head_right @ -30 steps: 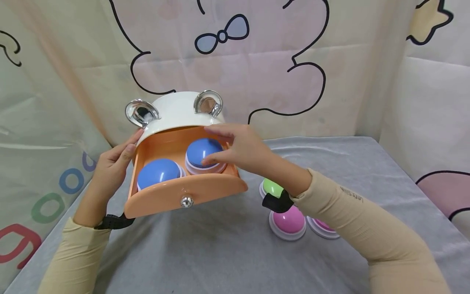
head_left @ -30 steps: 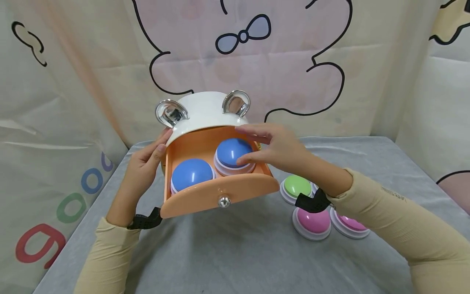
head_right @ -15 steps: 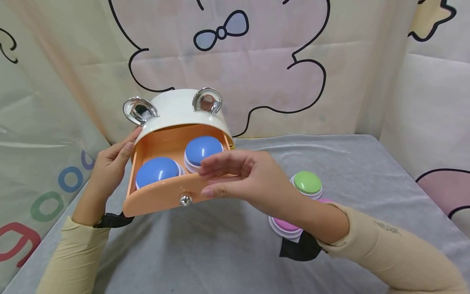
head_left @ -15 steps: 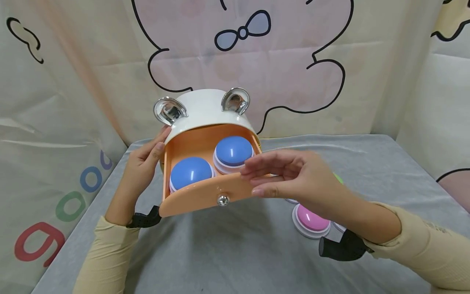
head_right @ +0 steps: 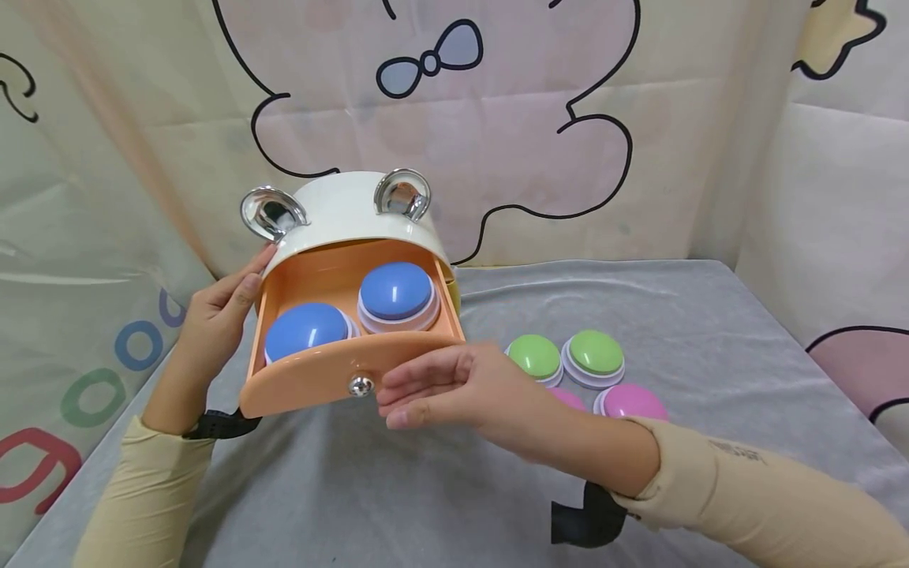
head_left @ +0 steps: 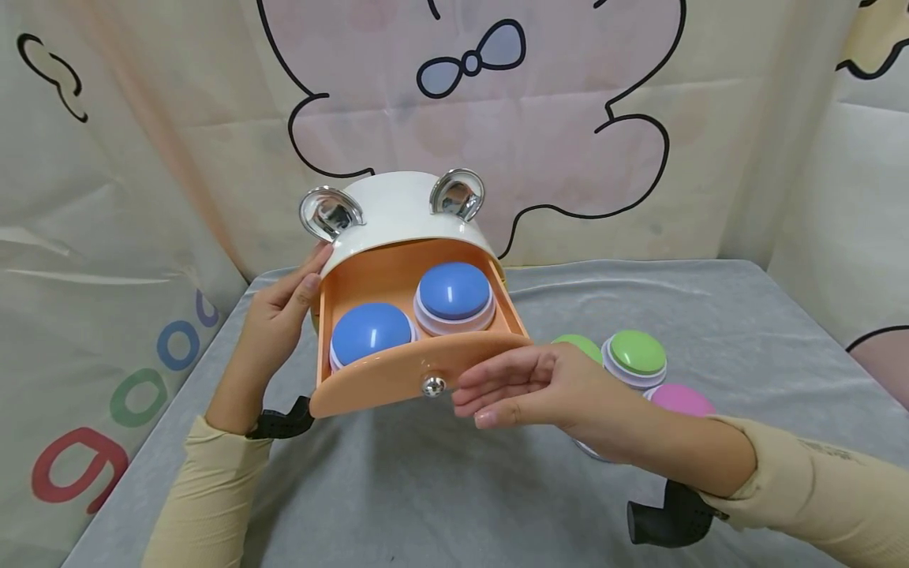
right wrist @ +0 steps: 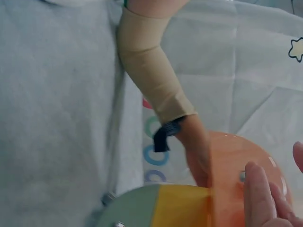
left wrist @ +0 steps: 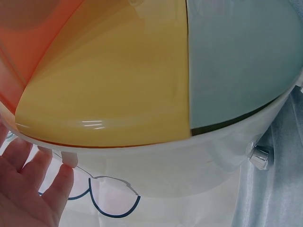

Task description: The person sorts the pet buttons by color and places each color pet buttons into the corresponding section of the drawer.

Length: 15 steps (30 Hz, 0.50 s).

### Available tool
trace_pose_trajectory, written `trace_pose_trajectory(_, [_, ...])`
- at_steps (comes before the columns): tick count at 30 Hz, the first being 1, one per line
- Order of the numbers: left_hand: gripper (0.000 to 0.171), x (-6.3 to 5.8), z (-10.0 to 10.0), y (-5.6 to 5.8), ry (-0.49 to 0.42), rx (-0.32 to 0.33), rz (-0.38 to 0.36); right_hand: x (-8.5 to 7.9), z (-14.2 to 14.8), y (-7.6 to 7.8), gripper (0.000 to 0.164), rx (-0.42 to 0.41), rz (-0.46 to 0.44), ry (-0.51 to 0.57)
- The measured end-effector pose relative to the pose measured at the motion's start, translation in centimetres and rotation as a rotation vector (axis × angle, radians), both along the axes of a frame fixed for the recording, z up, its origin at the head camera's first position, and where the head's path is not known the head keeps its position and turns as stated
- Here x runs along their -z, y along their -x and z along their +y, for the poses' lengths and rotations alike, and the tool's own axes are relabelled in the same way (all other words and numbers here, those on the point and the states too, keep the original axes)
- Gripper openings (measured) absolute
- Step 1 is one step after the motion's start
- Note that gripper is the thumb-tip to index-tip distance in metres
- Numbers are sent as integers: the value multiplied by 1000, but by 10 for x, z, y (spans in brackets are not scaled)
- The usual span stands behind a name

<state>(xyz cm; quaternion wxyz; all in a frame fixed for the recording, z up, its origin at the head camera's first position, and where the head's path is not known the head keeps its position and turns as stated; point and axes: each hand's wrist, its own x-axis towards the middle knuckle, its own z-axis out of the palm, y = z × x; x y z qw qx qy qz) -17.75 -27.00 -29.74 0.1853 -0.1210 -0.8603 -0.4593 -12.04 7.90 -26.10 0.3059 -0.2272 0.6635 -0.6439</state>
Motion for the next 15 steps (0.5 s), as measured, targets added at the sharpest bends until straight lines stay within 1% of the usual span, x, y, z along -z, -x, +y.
trace_pose_trajectory(7, [39,-1,0,0,0,3,5,15,-8,2,45,-38,-125,-13])
trace_pose_trajectory(10, [40,0,0,1,-2,7,5,21,-13,2,46,-45,-183,17])
trace_pose_trajectory(15, [40,1,-1,1,0,6,7,30,-19,2,46,-56,-231,108])
